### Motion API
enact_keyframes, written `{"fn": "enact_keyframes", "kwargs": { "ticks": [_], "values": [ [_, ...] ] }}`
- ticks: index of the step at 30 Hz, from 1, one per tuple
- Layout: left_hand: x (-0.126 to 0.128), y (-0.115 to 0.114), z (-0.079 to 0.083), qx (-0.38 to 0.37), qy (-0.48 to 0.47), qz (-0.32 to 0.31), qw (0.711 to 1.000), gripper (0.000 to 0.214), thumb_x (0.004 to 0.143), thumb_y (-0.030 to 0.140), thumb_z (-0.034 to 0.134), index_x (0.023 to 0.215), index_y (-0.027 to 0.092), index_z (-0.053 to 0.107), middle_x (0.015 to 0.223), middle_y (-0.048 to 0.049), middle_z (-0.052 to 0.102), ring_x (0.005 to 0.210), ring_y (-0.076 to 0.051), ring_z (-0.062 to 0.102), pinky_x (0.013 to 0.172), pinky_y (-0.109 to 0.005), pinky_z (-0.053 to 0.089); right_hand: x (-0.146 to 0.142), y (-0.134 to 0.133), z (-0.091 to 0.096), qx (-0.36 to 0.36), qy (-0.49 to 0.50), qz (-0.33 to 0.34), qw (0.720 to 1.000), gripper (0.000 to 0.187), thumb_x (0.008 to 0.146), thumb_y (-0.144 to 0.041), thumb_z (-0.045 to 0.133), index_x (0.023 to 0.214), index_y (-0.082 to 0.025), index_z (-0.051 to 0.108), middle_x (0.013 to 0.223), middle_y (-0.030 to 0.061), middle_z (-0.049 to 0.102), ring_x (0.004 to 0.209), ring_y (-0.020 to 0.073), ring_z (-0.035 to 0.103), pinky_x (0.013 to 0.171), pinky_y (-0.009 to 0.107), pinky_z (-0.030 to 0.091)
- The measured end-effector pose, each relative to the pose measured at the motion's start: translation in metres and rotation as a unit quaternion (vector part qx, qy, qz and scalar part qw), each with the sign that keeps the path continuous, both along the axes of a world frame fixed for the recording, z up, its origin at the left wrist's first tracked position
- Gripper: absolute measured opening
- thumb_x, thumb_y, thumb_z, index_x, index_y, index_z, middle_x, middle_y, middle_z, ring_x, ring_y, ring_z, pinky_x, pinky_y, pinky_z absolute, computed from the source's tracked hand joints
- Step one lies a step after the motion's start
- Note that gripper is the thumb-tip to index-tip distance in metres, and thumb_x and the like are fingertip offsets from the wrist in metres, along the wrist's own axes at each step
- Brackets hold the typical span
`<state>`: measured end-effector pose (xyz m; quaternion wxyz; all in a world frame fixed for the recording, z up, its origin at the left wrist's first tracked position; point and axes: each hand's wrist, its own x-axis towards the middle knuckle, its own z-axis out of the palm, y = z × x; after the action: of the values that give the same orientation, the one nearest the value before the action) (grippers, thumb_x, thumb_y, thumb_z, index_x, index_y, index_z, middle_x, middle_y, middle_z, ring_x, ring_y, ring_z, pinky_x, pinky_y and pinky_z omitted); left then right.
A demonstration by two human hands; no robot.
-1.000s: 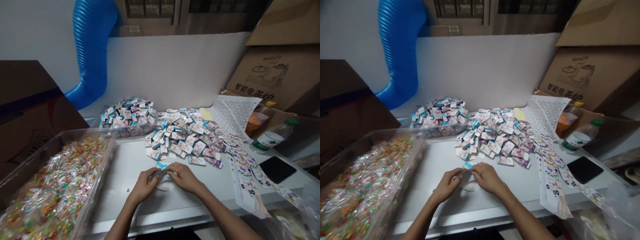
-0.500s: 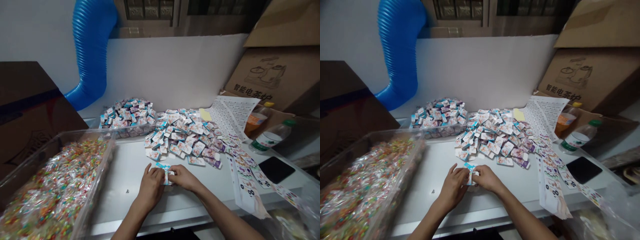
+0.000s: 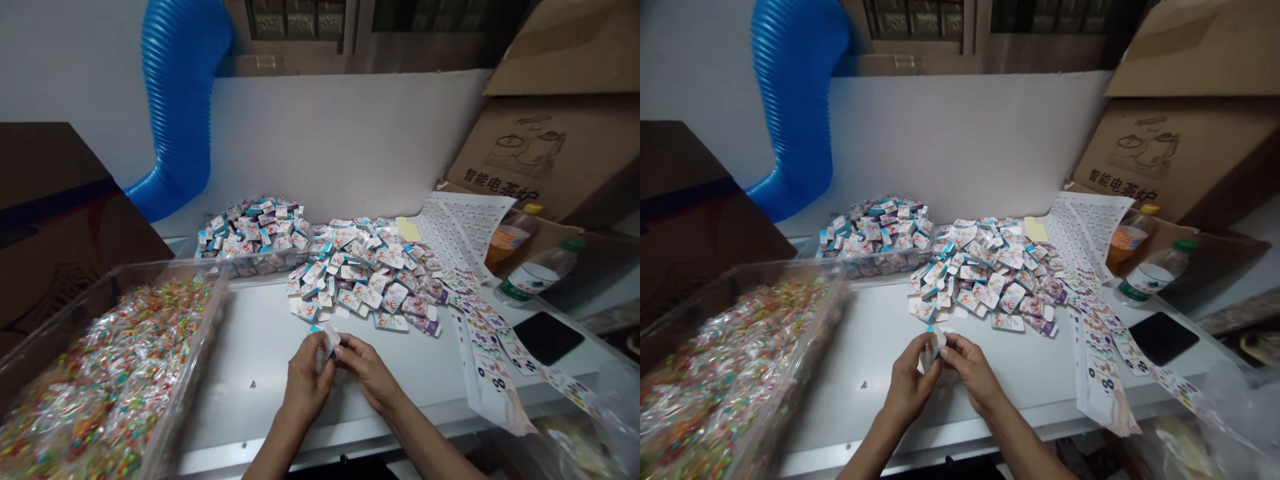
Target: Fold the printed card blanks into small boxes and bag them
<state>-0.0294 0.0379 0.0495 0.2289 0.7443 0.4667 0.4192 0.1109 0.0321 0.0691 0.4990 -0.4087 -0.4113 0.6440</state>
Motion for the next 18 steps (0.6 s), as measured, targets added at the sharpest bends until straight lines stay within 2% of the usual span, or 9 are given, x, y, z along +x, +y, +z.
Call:
{"fn": "enact_keyframes", "kwargs": {
  "ticks": [3, 5, 8, 10, 13, 18],
  "values": [
    [0.001, -0.001, -0.006, 0.075, 0.032, 0.007, 0.997, 0.037, 0.08, 0.014, 0.048, 0.116, 0.019, 0.044, 0.111, -0.0102, 0.056, 0.101, -0.02, 0.055, 0.085, -0.035, 0.049, -0.009, -0.004, -0.005, -0.01, -0.017, -0.039, 0.999, 0.033, 0.076, -0.035, 0.06, 0.103, -0.017, 0.063, 0.094, 0.0064, 0.067, 0.086, 0.0206, 0.062, 0.08, 0.034, 0.048],
    [0.001, -0.001, -0.009, 0.116, 0.071, -0.001, 0.991, 0.039, 0.079, 0.011, 0.046, 0.118, 0.018, 0.045, 0.118, -0.0134, 0.052, 0.108, -0.023, 0.051, 0.089, -0.039, 0.047, -0.012, -0.005, -0.006, 0.023, -0.098, -0.064, 0.993, 0.032, 0.08, -0.034, 0.054, 0.105, -0.017, 0.063, 0.097, 0.0071, 0.067, 0.091, 0.022, 0.061, 0.084, 0.036, 0.047],
    [0.001, -0.002, -0.011, 0.137, 0.097, -0.003, 0.986, 0.04, 0.08, 0.011, 0.046, 0.119, 0.016, 0.044, 0.119, -0.0154, 0.052, 0.109, -0.025, 0.05, 0.09, -0.043, 0.047, -0.013, -0.009, -0.005, 0.109, -0.252, -0.095, 0.957, 0.037, 0.085, -0.035, 0.047, 0.114, -0.018, 0.06, 0.109, 0.01, 0.063, 0.105, 0.0237, 0.055, 0.096, 0.04, 0.039],
    [0.001, -0.003, -0.012, 0.136, 0.084, 0.005, 0.987, 0.044, 0.081, 0.011, 0.046, 0.125, 0.015, 0.039, 0.117, -0.0158, 0.053, 0.108, -0.024, 0.052, 0.089, -0.044, 0.048, -0.013, -0.012, -0.003, 0.134, -0.3, -0.095, 0.94, 0.04, 0.088, -0.037, 0.041, 0.12, -0.018, 0.057, 0.117, 0.0108, 0.06, 0.112, 0.0226, 0.051, 0.101, 0.04, 0.035],
    [0.001, -0.004, -0.014, 0.133, 0.065, 0.015, 0.989, 0.05, 0.082, 0.011, 0.045, 0.13, 0.014, 0.032, 0.115, -0.0152, 0.055, 0.109, -0.023, 0.053, 0.088, -0.042, 0.049, -0.012, -0.012, -0.002, 0.116, -0.289, -0.083, 0.947, 0.043, 0.091, -0.04, 0.035, 0.123, -0.019, 0.054, 0.12, 0.0099, 0.059, 0.114, 0.0217, 0.051, 0.102, 0.042, 0.033],
    [0.002, -0.005, -0.018, 0.176, 0.075, 0.033, 0.981, 0.048, 0.083, 0.01, 0.046, 0.13, 0.015, 0.035, 0.116, -0.014, 0.056, 0.11, -0.022, 0.054, 0.088, -0.039, 0.051, -0.01, -0.006, -0.005, 0.092, -0.269, -0.083, 0.955, 0.042, 0.087, -0.04, 0.045, 0.12, -0.018, 0.058, 0.113, 0.0093, 0.063, 0.11, 0.0244, 0.054, 0.1, 0.043, 0.036]
  ]
}}
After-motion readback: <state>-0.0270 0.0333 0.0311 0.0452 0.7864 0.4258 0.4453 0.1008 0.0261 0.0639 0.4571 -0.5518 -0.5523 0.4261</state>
